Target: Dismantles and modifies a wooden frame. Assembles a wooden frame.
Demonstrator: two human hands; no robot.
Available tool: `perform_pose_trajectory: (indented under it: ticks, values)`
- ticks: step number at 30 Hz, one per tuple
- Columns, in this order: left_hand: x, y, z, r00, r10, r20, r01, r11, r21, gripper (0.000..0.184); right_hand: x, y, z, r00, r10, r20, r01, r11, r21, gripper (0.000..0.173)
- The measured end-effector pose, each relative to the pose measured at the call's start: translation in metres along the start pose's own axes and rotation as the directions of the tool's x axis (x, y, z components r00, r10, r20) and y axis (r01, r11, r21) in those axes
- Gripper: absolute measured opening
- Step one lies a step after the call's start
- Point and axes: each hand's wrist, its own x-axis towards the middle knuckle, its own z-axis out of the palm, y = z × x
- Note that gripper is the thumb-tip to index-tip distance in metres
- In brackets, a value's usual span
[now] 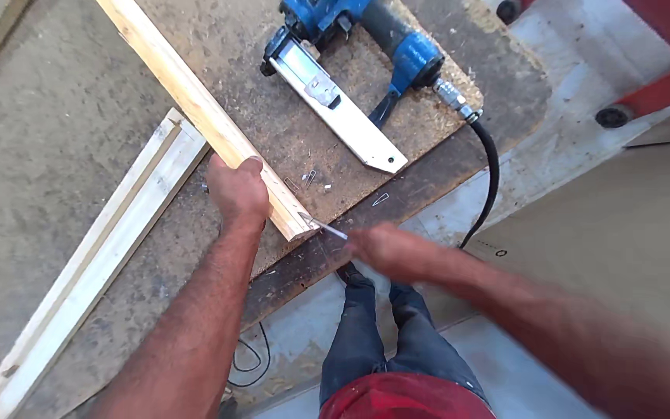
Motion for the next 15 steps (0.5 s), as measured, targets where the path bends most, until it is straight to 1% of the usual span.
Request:
perform_pose_trajectory:
  ticks: [1, 2, 4, 5, 6, 7, 8, 9, 10, 11, 12, 13, 14, 15]
  values:
    - [0.0, -0.002, -0.002, 1.0, 0.006, 0.008, -0.006, 1.0, -0.009, 0.035, 0.007, 0.001, -0.024, 0.997, -0.052, 0.055, 0.059, 0.988, -0.141, 0.031]
    - [0.001, -0.002, -0.002, 1.0, 0.011, 0.012, -0.011, 1.0, -0.013, 0.035, 0.015, -0.001, -0.049, 0.991, -0.08, 0.106, 0.107, 0.952, -0.286, 0.029]
    - [0.002, 0.0, -0.001, 0.999, 0.025, 0.025, -0.025, 1.0, -0.012, 0.035, 0.028, -0.01, -0.09, 0.983, -0.104, 0.151, 0.172, 0.811, -0.56, 0.029]
    - [0.002, 0.0, 0.0, 0.999, 0.032, 0.024, -0.031, 0.999, -0.012, 0.035, 0.031, -0.014, -0.103, 0.987, -0.079, 0.143, 0.153, 0.753, -0.64, 0.029]
    - [0.001, -0.001, -0.001, 0.999, 0.032, 0.018, -0.031, 0.999, -0.009, 0.035, 0.031, -0.016, -0.104, 0.989, -0.066, 0.13, 0.135, 0.746, -0.651, 0.029]
    - [0.0, -0.002, -0.002, 0.999, 0.031, 0.012, -0.031, 1.0, 0.002, 0.035, 0.026, -0.013, -0.092, 0.991, -0.074, 0.107, 0.123, 0.81, -0.573, 0.028]
    - [0.001, 0.0, -0.002, 1.0, 0.029, 0.01, -0.029, 0.999, 0.023, 0.036, 0.017, -0.009, -0.069, 0.997, -0.061, 0.052, 0.077, 0.904, -0.421, 0.028]
    - [0.0, 0.002, -0.002, 1.0, 0.019, 0.007, -0.019, 0.999, 0.051, 0.036, 0.006, -0.006, -0.034, 0.999, -0.012, -0.031, 0.005, 0.975, -0.223, 0.028]
    - [0.0, 0.003, -0.001, 1.0, 0.004, 0.001, -0.004, 0.997, 0.077, 0.036, -0.002, -0.005, 0.003, 0.991, 0.044, -0.127, -0.046, 0.999, -0.006, 0.029]
    - [-0.001, 0.004, -0.001, 1.0, -0.01, -0.001, 0.01, 0.996, 0.094, 0.036, -0.002, -0.008, 0.034, 0.975, 0.124, -0.185, -0.092, 0.981, 0.173, 0.031]
    - [-0.001, 0.005, 0.0, 1.0, -0.018, -0.005, 0.018, 0.994, 0.104, 0.035, 0.005, -0.013, 0.052, 0.96, 0.187, -0.207, -0.122, 0.95, 0.288, 0.034]
    - [-0.002, 0.004, -0.001, 1.0, -0.022, -0.006, 0.023, 0.994, 0.106, 0.034, 0.015, -0.018, 0.056, 0.955, 0.204, -0.213, -0.129, 0.939, 0.318, 0.036]
    - [-0.002, 0.003, -0.001, 1.0, -0.024, -0.006, 0.024, 0.994, 0.104, 0.034, 0.026, -0.021, 0.044, 0.963, 0.174, -0.204, -0.12, 0.96, 0.255, 0.036]
    - [-0.002, 0.004, -0.001, 1.0, -0.021, -0.005, 0.021, 0.995, 0.098, 0.034, 0.036, -0.022, 0.017, 0.98, 0.124, -0.159, -0.109, 0.989, 0.097, 0.035]
